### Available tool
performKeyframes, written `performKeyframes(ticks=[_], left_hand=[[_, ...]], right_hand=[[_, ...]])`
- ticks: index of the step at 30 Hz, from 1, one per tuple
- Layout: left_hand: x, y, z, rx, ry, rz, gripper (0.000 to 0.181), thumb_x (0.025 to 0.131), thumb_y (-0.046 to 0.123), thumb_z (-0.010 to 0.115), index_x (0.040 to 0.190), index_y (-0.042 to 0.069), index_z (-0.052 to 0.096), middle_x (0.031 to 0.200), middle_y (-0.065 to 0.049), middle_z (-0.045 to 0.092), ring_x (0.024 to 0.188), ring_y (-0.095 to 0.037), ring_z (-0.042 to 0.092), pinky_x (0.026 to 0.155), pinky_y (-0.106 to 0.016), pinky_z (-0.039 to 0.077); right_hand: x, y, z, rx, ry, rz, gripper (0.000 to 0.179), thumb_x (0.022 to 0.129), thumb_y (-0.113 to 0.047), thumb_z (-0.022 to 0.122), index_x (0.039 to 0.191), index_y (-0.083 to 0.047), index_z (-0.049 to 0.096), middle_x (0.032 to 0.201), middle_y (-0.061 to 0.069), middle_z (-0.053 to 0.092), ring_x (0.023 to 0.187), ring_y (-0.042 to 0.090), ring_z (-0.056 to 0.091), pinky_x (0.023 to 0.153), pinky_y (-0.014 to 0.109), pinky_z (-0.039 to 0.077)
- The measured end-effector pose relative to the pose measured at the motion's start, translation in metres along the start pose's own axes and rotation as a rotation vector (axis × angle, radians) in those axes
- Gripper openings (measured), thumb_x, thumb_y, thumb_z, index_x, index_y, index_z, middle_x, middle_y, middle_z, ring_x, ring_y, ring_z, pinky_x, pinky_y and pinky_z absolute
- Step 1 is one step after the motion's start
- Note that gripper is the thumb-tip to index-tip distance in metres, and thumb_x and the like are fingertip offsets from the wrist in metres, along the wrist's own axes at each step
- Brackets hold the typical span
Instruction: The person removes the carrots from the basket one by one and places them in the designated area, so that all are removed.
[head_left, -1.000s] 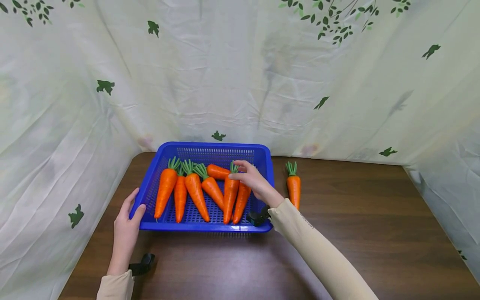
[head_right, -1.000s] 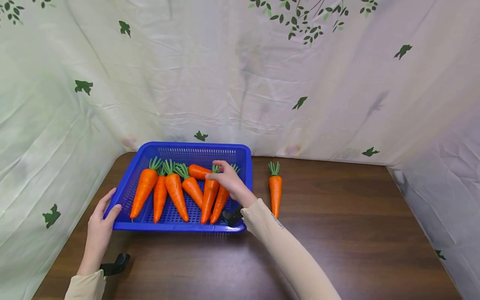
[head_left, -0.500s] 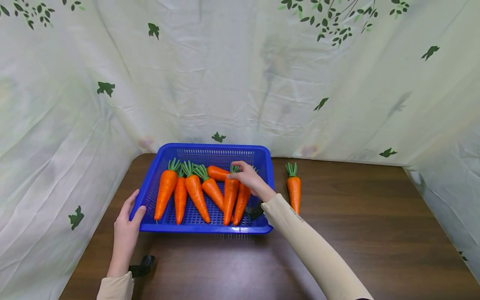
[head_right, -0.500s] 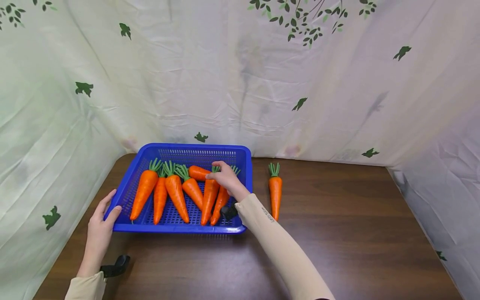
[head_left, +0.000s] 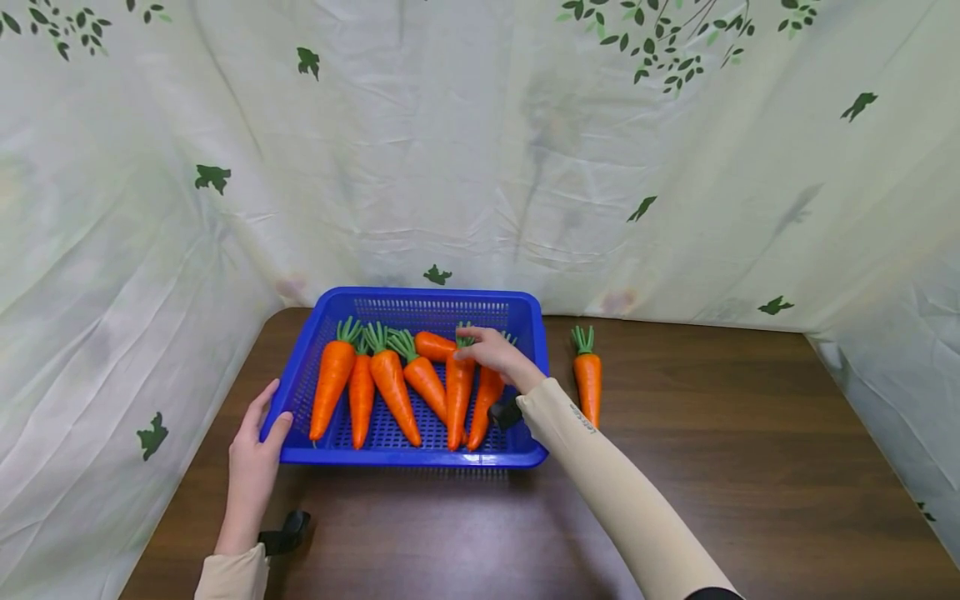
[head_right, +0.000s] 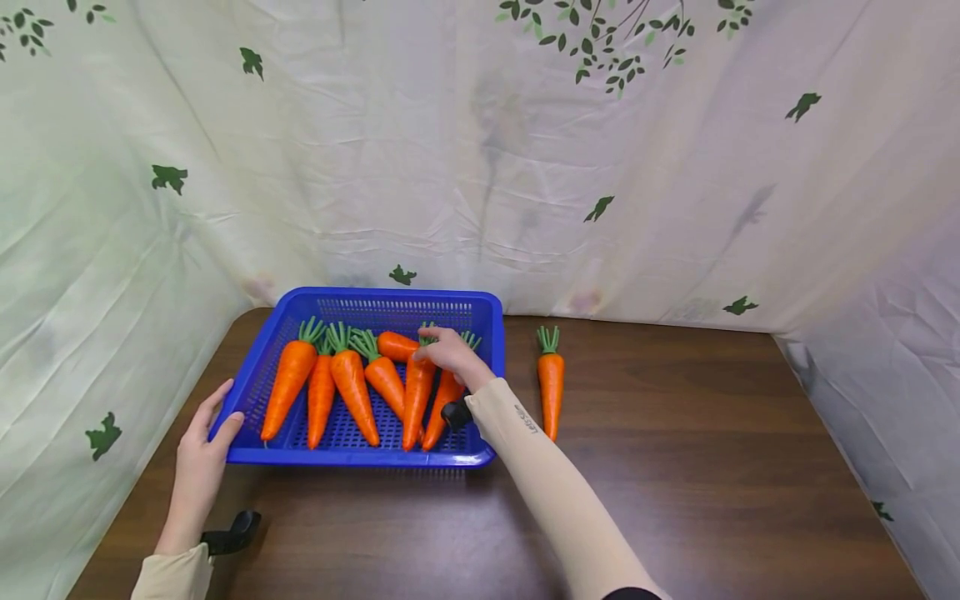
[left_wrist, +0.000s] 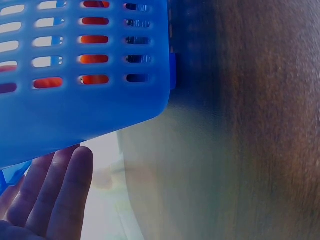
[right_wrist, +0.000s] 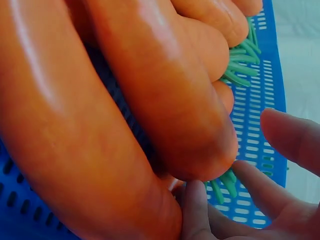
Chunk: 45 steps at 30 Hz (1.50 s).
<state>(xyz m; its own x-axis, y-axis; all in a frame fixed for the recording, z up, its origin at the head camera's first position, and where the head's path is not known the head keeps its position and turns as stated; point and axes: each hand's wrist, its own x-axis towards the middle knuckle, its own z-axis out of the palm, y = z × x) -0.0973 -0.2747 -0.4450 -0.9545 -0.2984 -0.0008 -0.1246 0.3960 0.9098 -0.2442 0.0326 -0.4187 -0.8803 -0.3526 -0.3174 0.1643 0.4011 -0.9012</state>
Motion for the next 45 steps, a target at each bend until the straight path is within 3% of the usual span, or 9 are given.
performKeyframes(ticks=[10, 21, 28, 36, 45], left_hand=[[-0.0015, 0.0034, 0.0008, 0.011, 0.004, -0.004, 0.056, 0.101, 0.032, 0.043, 0.153, 0.019, 0.024, 0.149, -0.021, 0.032, 0.127, -0.042, 0.037, 0.099, -0.062, 0.033], [-0.0024, 0.0027, 0.0008, 0.016, 0.008, -0.003, 0.056, 0.101, 0.032, 0.043, 0.153, 0.019, 0.025, 0.149, -0.021, 0.032, 0.128, -0.043, 0.037, 0.099, -0.063, 0.032], [-0.002, 0.0022, 0.001, 0.019, 0.006, -0.002, 0.056, 0.102, 0.032, 0.042, 0.153, 0.02, 0.024, 0.148, -0.021, 0.033, 0.127, -0.041, 0.038, 0.099, -0.062, 0.033], [-0.0022, 0.0032, 0.0014, 0.019, 0.01, -0.002, 0.056, 0.102, 0.031, 0.042, 0.153, 0.019, 0.025, 0.148, -0.021, 0.033, 0.127, -0.041, 0.037, 0.099, -0.062, 0.032], [-0.002, 0.0033, 0.002, 0.013, 0.013, -0.003, 0.056, 0.102, 0.031, 0.043, 0.153, 0.019, 0.025, 0.15, -0.02, 0.03, 0.13, -0.043, 0.035, 0.099, -0.062, 0.032]], right_hand=[[-0.0006, -0.0002, 0.0024, -0.074, -0.026, 0.016, 0.046, 0.088, -0.006, 0.062, 0.134, -0.005, 0.056, 0.138, 0.016, 0.048, 0.118, 0.029, 0.05, 0.099, 0.039, 0.041], [0.0011, 0.0006, 0.0045, -0.105, -0.033, -0.023, 0.045, 0.085, -0.005, 0.066, 0.129, -0.004, 0.059, 0.136, 0.017, 0.049, 0.121, 0.028, 0.047, 0.102, 0.039, 0.037], [0.0017, 0.0006, 0.0053, -0.005, -0.025, -0.001, 0.04, 0.082, 0.001, 0.068, 0.121, 0.0, 0.063, 0.105, 0.013, 0.057, 0.088, 0.02, 0.056, 0.087, 0.038, 0.051], [0.0015, 0.0016, 0.0056, -0.016, -0.079, 0.001, 0.041, 0.082, 0.001, 0.068, 0.123, -0.002, 0.061, 0.122, 0.016, 0.056, 0.099, 0.023, 0.058, 0.088, 0.039, 0.05], [-0.0004, 0.0007, 0.0064, 0.027, -0.116, 0.031, 0.044, 0.083, 0.005, 0.066, 0.126, -0.003, 0.058, 0.115, 0.017, 0.054, 0.094, 0.024, 0.057, 0.085, 0.043, 0.052]])
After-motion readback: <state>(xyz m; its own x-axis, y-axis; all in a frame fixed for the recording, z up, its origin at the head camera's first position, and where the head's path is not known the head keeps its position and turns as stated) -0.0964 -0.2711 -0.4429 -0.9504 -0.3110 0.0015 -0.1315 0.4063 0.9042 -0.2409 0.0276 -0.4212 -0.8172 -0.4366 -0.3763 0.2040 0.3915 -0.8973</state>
